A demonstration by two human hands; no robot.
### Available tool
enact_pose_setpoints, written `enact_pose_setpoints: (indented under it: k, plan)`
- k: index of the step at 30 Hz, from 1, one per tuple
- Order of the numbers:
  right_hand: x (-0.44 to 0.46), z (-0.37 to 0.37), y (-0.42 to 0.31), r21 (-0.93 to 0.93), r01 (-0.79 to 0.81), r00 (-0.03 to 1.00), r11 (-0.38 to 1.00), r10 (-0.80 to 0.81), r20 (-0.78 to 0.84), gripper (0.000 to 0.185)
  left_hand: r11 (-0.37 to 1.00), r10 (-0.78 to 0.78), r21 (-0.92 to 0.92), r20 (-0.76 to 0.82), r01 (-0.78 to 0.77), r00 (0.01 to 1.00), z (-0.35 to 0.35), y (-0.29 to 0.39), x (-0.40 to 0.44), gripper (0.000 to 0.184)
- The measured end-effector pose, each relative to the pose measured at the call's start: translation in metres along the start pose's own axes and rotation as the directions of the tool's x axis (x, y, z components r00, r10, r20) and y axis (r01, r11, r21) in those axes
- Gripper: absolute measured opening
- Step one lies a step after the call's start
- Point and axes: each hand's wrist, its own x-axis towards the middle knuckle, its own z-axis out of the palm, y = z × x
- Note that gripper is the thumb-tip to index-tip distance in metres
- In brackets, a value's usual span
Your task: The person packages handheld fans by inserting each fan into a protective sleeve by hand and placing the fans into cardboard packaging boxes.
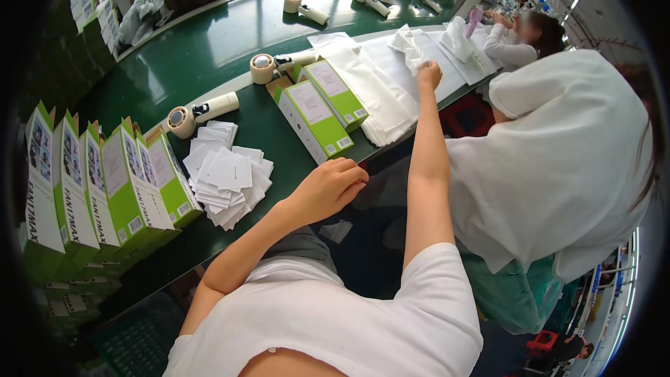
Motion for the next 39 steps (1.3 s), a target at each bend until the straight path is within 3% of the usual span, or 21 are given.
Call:
enact_pose_setpoints:
  k: [3,5,8,10,11,13,14,18,21,23,24,25,28,29,31,33,39]
  plan:
    - [0.009,-0.022,0.028,-0.458,0.182,0.976,0.87,-0.218,-0.026,0.023,1.0,-0.017,0.004,0.001,0.017,1.0,0.0,-0.003,-0.001,0.007]
    - [-0.02,-0.045,0.008,-0.066,0.127,0.99,0.99,-0.13,-0.056,0.018,0.999,-0.03,-0.019,0.002,0.03,1.0,0.002,-0.006,0.0,0.007]
    - [-0.072,-0.064,-0.018,-0.009,0.152,0.986,0.988,-0.151,0.064,0.016,0.997,-0.052,-0.061,0.031,0.054,0.998,0.003,-0.013,0.001,0.007]
    - [-0.1,-0.065,-0.026,-0.209,0.281,0.94,0.937,-0.224,0.259,0.014,0.995,-0.047,-0.081,0.032,0.05,0.998,0.004,-0.015,0.003,0.007]
    - [-0.106,-0.065,-0.021,-0.215,0.275,0.942,0.937,-0.218,0.254,0.014,0.995,-0.046,-0.093,0.021,0.048,0.999,0.004,-0.015,0.005,0.007]
    - [-0.114,-0.063,-0.012,-0.392,0.494,0.828,0.776,-0.282,0.485,0.015,0.993,-0.046,-0.112,-0.011,0.045,0.999,0.001,-0.015,0.008,0.007]
    - [-0.115,-0.062,-0.018,-0.39,0.498,0.826,0.775,-0.286,0.485,0.015,0.993,-0.045,-0.11,-0.015,0.043,0.999,-0.001,-0.015,0.009,0.007]
    - [-0.117,-0.055,-0.067,-0.049,0.24,0.941,0.97,-0.22,0.259,0.011,0.985,-0.136,-0.11,-0.055,0.13,0.989,-0.019,-0.019,0.009,0.007]
    - [-0.133,-0.046,-0.113,0.117,0.174,0.935,0.978,-0.202,0.291,0.013,0.977,-0.205,-0.086,-0.094,0.198,0.974,-0.031,-0.025,0.012,0.009]
    - [-0.148,-0.04,-0.142,0.269,0.096,0.929,0.958,-0.183,0.321,0.018,0.875,-0.413,-0.367,-0.229,0.315,0.882,-0.033,-0.034,0.016,0.01]
    - [-0.157,-0.037,-0.153,0.311,0.06,0.922,0.948,-0.172,0.347,0.022,0.875,-0.415,-0.365,-0.228,0.318,0.881,-0.034,-0.039,0.016,0.01]
    - [-0.167,-0.033,-0.162,0.352,0.025,0.913,0.936,-0.165,0.374,0.026,0.809,-0.486,-0.489,-0.244,0.326,0.839,-0.035,-0.046,0.016,0.011]
    - [-0.195,-0.021,-0.179,0.359,0.04,0.881,0.932,-0.202,0.427,0.029,0.542,-0.681,-0.798,-0.233,0.264,0.695,-0.04,-0.06,0.015,0.014]
    - [-0.2,-0.018,-0.181,0.363,0.039,0.88,0.931,-0.205,0.429,0.029,0.545,-0.681,-0.795,-0.237,0.264,0.693,-0.043,-0.056,0.015,0.014]
    - [-0.21,-0.013,-0.182,0.351,0.023,0.855,0.936,-0.2,0.478,0.031,0.811,-0.522,-0.532,-0.472,0.243,0.71,-0.05,-0.042,0.015,0.013]
    - [-0.218,-0.01,-0.183,0.338,0.008,0.828,0.941,-0.196,0.525,0.032,0.958,-0.285,-0.188,-0.629,0.215,0.723,-0.055,-0.032,0.014,0.013]
    - [-0.224,-0.022,-0.207,0.314,-0.202,0.74,0.928,-0.065,0.669,0.033,0.965,-0.131,0.131,-0.513,0.228,0.848,-0.076,-0.054,0.0,0.011]
